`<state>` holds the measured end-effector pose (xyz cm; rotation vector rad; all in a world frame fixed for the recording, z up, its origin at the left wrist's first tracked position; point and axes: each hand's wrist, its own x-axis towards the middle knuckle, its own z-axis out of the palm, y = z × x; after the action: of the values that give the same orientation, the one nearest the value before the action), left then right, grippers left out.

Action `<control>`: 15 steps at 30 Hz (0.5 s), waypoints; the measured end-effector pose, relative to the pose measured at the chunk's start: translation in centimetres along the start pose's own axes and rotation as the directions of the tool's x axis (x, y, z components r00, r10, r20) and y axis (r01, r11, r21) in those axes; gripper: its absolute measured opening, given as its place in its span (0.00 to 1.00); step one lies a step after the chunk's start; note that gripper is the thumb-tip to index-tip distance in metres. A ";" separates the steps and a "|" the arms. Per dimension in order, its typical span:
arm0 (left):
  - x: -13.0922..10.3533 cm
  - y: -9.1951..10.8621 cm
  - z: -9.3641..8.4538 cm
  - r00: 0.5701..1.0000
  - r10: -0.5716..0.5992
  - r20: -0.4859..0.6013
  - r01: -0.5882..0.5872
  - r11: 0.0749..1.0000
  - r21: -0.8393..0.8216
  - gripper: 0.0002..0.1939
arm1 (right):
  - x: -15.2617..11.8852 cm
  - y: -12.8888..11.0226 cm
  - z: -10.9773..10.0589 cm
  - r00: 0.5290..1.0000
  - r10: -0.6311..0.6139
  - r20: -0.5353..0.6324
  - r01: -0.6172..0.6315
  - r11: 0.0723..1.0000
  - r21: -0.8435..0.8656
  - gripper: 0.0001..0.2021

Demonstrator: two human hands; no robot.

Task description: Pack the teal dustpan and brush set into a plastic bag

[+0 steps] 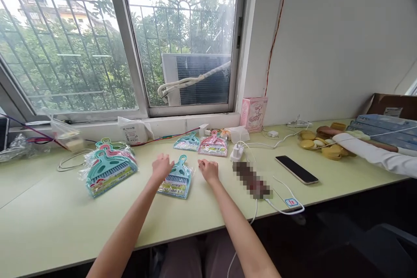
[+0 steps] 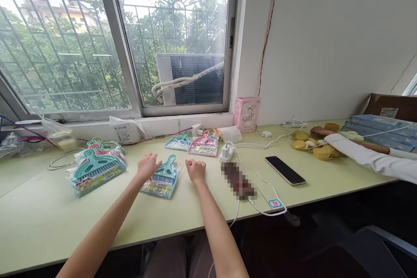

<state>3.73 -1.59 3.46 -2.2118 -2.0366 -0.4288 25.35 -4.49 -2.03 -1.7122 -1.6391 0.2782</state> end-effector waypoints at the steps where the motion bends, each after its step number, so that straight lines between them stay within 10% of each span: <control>1: 0.2 -1.4 0.2 0.997 -0.059 0.052 0.058 0.998 0.024 0.20 | -0.2 -0.1 0.3 0.995 -0.074 0.062 0.073 0.997 0.015 0.19; 8: 0.8 -5.8 2.1 0.941 0.059 0.334 0.171 0.769 -0.615 0.27 | -0.1 0.0 1.6 0.947 -0.192 0.257 0.152 0.975 0.165 0.12; 15: -0.2 -2.4 2.8 0.918 -0.005 0.397 0.392 0.172 -0.904 0.29 | -0.4 -0.6 0.1 0.970 -0.169 -0.174 0.168 0.986 -0.020 0.17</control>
<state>1.72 -0.79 0.47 -2.6029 -2.6345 -2.1510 24.79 -4.85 -1.84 -1.5431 -1.6425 0.0404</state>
